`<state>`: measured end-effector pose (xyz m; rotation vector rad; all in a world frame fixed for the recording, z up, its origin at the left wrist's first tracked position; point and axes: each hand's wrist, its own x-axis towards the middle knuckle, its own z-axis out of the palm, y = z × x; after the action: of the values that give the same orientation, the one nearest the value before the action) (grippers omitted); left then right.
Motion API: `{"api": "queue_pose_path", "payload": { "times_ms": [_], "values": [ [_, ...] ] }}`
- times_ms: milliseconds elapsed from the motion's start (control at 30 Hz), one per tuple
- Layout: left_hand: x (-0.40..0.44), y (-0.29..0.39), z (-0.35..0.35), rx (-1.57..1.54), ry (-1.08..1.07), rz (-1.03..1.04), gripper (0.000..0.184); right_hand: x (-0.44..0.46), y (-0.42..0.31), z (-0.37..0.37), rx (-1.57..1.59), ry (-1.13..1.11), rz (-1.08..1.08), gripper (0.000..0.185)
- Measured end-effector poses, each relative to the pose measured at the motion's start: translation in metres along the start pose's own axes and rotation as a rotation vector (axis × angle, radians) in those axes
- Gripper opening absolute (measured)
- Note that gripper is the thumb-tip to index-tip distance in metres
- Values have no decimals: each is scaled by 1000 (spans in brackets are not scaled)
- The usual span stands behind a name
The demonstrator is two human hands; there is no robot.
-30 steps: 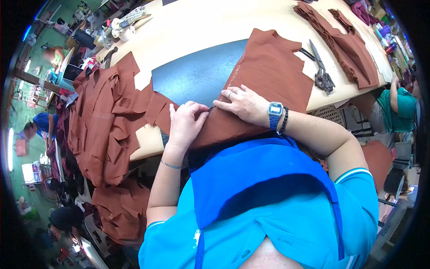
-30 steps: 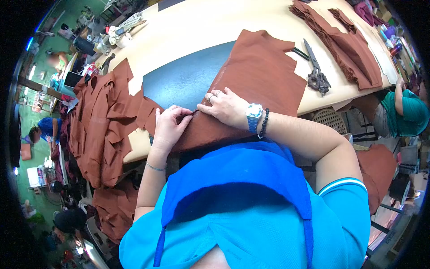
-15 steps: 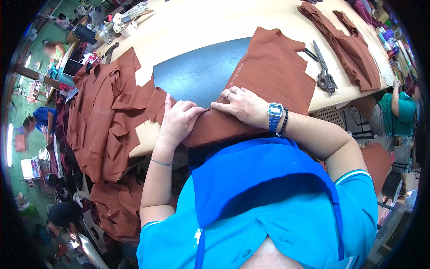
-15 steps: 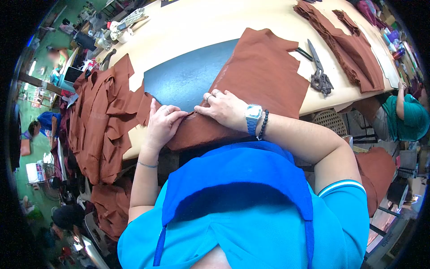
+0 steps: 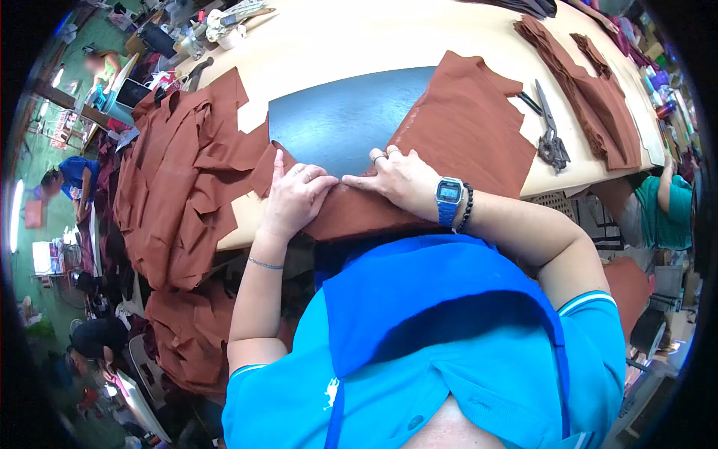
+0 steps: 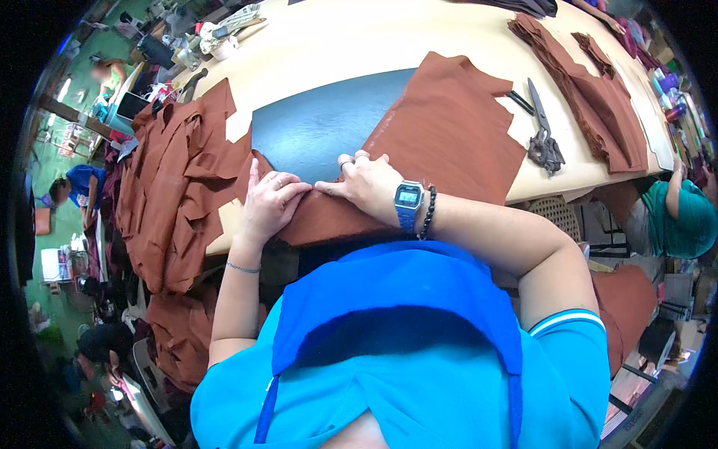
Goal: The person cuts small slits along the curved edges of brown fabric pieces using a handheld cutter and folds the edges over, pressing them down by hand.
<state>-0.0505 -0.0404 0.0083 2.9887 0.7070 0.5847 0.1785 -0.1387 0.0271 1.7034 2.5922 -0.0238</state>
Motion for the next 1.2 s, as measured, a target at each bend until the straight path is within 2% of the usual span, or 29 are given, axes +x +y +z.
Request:
{"api": "queue_pose_path", "payload": {
  "times_ms": [67, 200, 233, 300, 367, 400, 467, 567, 600, 633, 700, 733, 833, 867, 967, 1033, 1067, 1100, 1167, 1200],
  "values": [
    [-1, 0, 0, 18, -6, 1, 6, 0, -6, -2, -39, -25, 28, 55],
    [-5, 5, -4, 92, -44, -53, 10, -14, 16, -2, 201, 5, -19, 47],
    [-5, 8, -8, 99, -32, -68, 10, -14, 29, -6, 272, -77, -40, 45],
    [-5, 18, -12, 96, 39, -150, 12, -24, 53, 7, 303, 188, -140, 41],
    [-11, 33, -15, 81, 159, -284, 14, -32, 62, 15, 274, 241, -119, 46],
    [-17, 39, -24, 78, 191, -269, 13, -36, 62, 16, 287, 235, -103, 48],
    [-35, 48, -33, -117, 159, -299, 15, -42, 64, 31, 275, 223, -78, 58],
    [-70, 72, -36, -367, 136, -399, 26, -45, 52, 26, 278, 249, -15, 61],
    [-82, 78, -31, -481, 58, -515, 32, -43, 49, 28, 268, 259, 13, 61],
    [-91, 85, -27, -590, -79, -673, 28, -40, 46, 27, 288, 276, 4, 61],
    [-107, 96, 0, -894, -79, -939, 29, -30, 37, 23, 331, 313, -13, 60],
    [-113, 92, 12, -773, -338, -1075, 42, -22, 35, 27, 350, 414, -87, 56],
    [-111, 92, 38, -1304, -58, -1004, 59, -11, 18, 21, 238, 257, -79, 52],
    [-111, 86, 40, -1299, -184, -826, 69, -8, 17, 32, 186, 355, -101, 51],
    [-83, 96, 41, -1485, -119, -912, 71, -9, 11, 29, 134, 333, -85, 53],
    [-70, 99, 37, -1538, -177, -974, 65, -15, 4, 20, 139, 270, -70, 62],
    [-72, 100, 40, -1616, -136, -941, 65, -19, 0, 12, 142, 277, -109, 62],
    [-63, 95, 13, -1312, -391, -943, 62, -20, -2, 4, 146, 283, -149, 63],
    [-70, 99, -1, -1561, -121, -805, 53, -16, 3, -4, 428, 317, -147, 63],
    [-75, 97, -8, -1556, 66, -834, 47, -14, 6, -7, 574, 315, -141, 64]
  ]
}}
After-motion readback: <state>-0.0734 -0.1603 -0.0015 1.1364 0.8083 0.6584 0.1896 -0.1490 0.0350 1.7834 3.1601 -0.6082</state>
